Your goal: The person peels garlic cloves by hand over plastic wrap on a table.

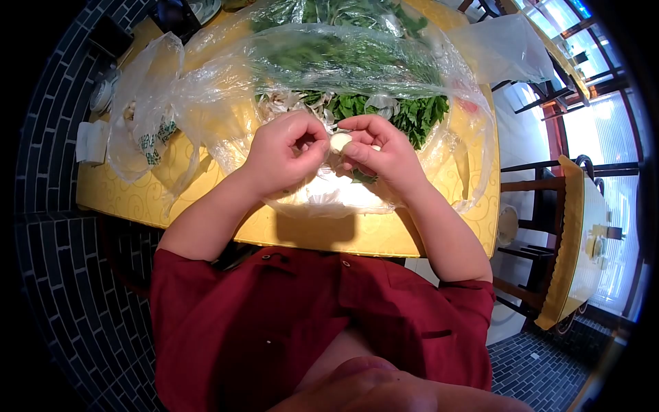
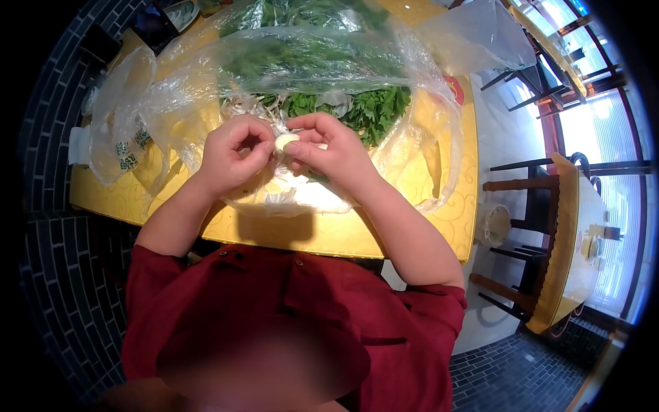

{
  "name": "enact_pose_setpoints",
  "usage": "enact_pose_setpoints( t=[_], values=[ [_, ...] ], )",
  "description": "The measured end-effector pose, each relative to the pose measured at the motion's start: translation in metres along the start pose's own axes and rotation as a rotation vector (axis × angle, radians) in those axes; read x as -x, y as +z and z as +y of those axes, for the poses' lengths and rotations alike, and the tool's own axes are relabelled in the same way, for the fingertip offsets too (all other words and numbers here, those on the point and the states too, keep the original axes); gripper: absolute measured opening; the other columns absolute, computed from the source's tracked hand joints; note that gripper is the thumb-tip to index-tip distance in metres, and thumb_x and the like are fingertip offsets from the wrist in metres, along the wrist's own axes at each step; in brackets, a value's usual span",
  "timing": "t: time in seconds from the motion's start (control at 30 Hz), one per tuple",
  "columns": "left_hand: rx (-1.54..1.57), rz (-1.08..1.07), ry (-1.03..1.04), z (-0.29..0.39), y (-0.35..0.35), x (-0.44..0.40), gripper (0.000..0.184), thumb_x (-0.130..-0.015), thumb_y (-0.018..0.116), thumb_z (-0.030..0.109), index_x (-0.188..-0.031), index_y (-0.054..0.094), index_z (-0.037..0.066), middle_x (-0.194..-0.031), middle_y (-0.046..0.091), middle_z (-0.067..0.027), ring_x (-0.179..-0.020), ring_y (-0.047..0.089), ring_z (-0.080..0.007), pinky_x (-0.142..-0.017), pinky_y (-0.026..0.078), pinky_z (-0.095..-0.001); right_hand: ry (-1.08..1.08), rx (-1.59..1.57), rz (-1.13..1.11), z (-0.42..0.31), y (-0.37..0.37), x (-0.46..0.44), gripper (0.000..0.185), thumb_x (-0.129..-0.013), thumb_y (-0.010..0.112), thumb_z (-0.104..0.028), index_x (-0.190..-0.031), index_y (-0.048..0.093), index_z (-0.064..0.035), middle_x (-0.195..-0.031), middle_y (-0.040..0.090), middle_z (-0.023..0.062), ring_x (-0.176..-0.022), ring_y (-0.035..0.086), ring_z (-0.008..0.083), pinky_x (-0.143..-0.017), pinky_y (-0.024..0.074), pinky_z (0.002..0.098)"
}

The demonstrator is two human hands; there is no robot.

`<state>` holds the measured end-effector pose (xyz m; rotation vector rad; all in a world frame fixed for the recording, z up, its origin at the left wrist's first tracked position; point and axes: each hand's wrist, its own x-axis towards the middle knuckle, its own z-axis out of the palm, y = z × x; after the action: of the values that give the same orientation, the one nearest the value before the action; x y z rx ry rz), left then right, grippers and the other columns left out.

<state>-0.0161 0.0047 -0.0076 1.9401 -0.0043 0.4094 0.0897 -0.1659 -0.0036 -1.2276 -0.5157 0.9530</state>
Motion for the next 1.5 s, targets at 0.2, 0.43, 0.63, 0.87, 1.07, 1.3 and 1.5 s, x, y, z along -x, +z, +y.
enact_pose_setpoints(
  t=[0.2,0.43,0.63,0.87,1.07,1.3,1.5],
  values=[
    [-0.29,0.01,0.406,0.001,0.003,-0.003,0.015,-0.071,0.064,0.002,-0.082,0.055,0.004,-0.077,0.057,-0.0104,-0.066,0.058,-0.0239,-0.055,0.047,-0.0317,0.141,-0.281,-0.167,0.009,-0.003,-0.002,0.027,-0.084,0.064,-0.005,-0.107,0.051,0.0008,-0.078,0.06,0.0067,-0.061,0.055,0.0079,-0.05,0.04,0.0192],
    [-0.386,0.058,0.498,0.003,0.0,-0.002,0.012,-0.075,0.061,0.0,-0.084,0.054,0.004,-0.079,0.06,-0.0103,-0.067,0.059,-0.0241,-0.058,0.048,-0.0303,0.099,-0.262,-0.127,0.004,0.002,0.001,0.027,-0.084,0.063,-0.004,-0.107,0.05,0.0004,-0.08,0.062,0.0086,-0.062,0.053,0.007,-0.051,0.0401,0.0186],
    [-0.366,0.268,0.406,0.002,-0.011,-0.005,0.016,-0.073,0.065,0.0,-0.085,0.055,0.003,-0.082,0.059,-0.01,-0.069,0.058,-0.0228,-0.058,0.048,-0.0301,0.003,-0.255,-0.031,-0.009,-0.007,-0.001,0.029,-0.084,0.061,-0.003,-0.11,0.047,0.0007,-0.081,0.062,0.0113,-0.062,0.053,0.0075,-0.053,0.0418,0.0188],
    [-0.23,0.072,0.284,0.005,-0.003,-0.007,0.022,-0.073,0.067,-0.001,-0.093,0.059,0.003,-0.092,0.058,-0.0076,-0.066,0.053,-0.0115,-0.058,0.045,-0.0233,0.036,-0.335,-0.092,-0.002,-0.007,-0.001,0.024,-0.087,0.06,-0.007,-0.107,0.049,0.0007,-0.081,0.059,0.009,-0.06,0.05,0.0067,-0.053,0.04,0.0174],
    [-0.168,0.017,0.247,0.012,-0.001,-0.002,0.026,-0.072,0.07,0.002,-0.096,0.062,0.004,-0.091,0.059,-0.0066,-0.064,0.053,-0.0102,-0.057,0.044,-0.0222,0.068,-0.416,-0.176,0.005,-0.007,-0.004,0.021,-0.088,0.059,-0.008,-0.105,0.05,0.0,-0.081,0.059,0.0082,-0.06,0.05,0.0066,-0.051,0.0389,0.0173],
    [-0.191,0.077,0.313,0.008,0.001,-0.003,0.021,-0.071,0.072,0.006,-0.091,0.065,0.005,-0.079,0.061,-0.0064,-0.059,0.054,-0.0116,-0.051,0.044,-0.0229,0.108,-0.402,-0.173,0.009,-0.006,-0.005,0.02,-0.088,0.06,-0.009,-0.103,0.05,-0.0003,-0.08,0.06,0.0086,-0.059,0.05,0.0067,-0.049,0.0376,0.017],
    [-0.172,0.078,0.284,0.008,0.001,-0.003,0.019,-0.071,0.072,0.005,-0.089,0.066,0.004,-0.078,0.062,-0.0064,-0.059,0.055,-0.0117,-0.051,0.044,-0.0231,0.131,-0.432,-0.162,0.009,-0.005,-0.005,0.02,-0.087,0.061,-0.009,-0.102,0.051,-0.0002,-0.079,0.06,0.0088,-0.059,0.051,0.0069,-0.049,0.0385,0.0169]
  ],
)
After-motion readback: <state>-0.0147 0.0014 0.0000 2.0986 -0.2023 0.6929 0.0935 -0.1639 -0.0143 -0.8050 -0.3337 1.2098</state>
